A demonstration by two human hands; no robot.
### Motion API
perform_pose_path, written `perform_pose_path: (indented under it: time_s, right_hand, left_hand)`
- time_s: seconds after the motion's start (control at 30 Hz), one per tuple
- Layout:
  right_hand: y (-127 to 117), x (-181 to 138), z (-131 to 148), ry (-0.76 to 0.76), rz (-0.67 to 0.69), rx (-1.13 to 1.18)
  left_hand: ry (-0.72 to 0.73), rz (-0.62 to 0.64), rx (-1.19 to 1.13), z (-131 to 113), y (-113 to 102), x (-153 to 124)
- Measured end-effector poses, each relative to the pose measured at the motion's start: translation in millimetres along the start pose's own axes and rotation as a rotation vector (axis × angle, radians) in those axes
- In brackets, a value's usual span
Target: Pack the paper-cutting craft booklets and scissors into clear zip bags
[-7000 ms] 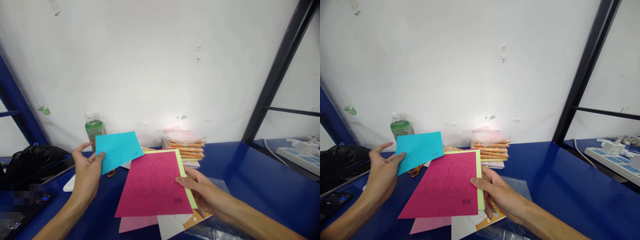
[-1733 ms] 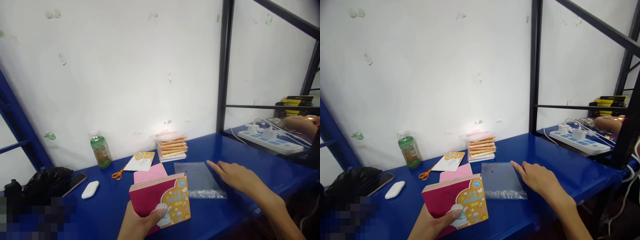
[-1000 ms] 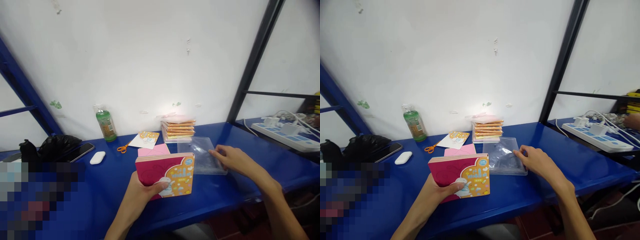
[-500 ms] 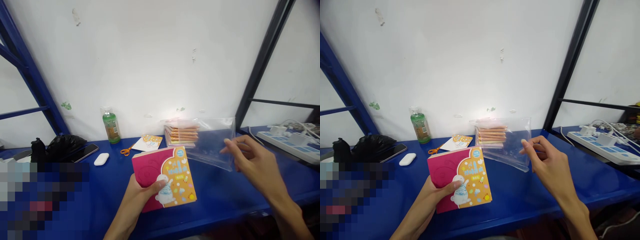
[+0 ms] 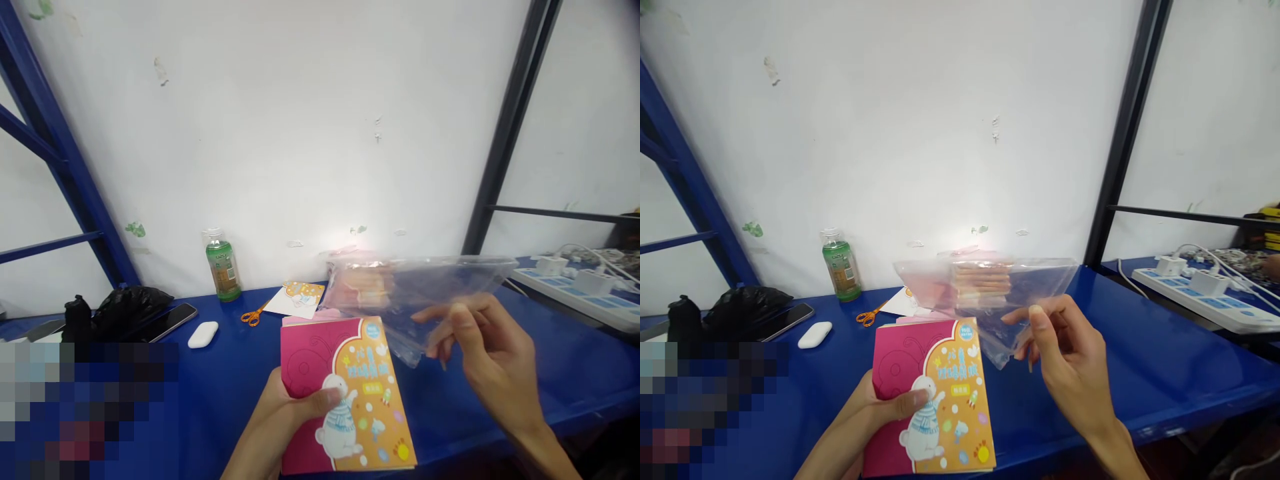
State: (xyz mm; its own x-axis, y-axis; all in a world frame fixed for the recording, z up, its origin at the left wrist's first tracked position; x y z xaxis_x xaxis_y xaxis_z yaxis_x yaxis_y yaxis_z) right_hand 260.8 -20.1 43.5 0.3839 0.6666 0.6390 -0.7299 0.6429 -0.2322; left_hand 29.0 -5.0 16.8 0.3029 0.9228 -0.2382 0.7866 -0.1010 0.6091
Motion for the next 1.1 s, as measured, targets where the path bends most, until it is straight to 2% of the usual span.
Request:
perform_pose_path:
  time_s: [0.13,0.27,0.43,0.53,0.67,0.73,0.9,1.1]
  right_hand:
    - [-3,4,-7,0.001,0.127,0.030]
    - [-3,8,-11,-0.021,0.265,-0.034]
    - [-3,9,-15,-0.031,0.388,-0.087]
    - [-3,9,-19,-0.059,0.364,-0.185]
    - [-4,8,-23,-0.204,0.232,-0.307]
    - [-4,6,-23,-0.229,0.235,-0.301]
    - [-2,3,-14,-0.144,0.432,-0.205]
    - [2,2,-16,0.063,0.707,-0.022]
  left_hand:
    - [0.026,-0.067,-0.023,-4,-6,1]
    - [0.082,-0.169,-0.066,-12,-10,1]
    - [0.139,-0.230,-0.085,-22,-11,0]
    - [0.131,-0.236,-0.072,-28,-14,-2]
    - [0.077,-0.245,-0.076,-34,-19,-7]
    - [0.046,-0.258,-0.056,-36,-21,-10]
    - [0.073,-0.261,-0.104,-35,-17,-10]
    - [0.171,-0.229,-0.147,-33,-3,-8]
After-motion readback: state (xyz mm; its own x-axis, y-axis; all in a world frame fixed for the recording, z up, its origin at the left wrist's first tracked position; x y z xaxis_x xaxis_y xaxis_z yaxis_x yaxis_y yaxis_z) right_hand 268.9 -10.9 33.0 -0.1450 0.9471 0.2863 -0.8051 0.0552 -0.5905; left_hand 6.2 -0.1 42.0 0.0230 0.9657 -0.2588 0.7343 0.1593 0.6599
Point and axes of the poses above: each hand's wrist, its own x-axis towards the middle knuckle, its own y-axis out of the palm, z = x × y, the point moved 1 cm from there along x, towards the middle knuckle, and after that the axes turned 15 degrees about -x, right-handed, at the moved point
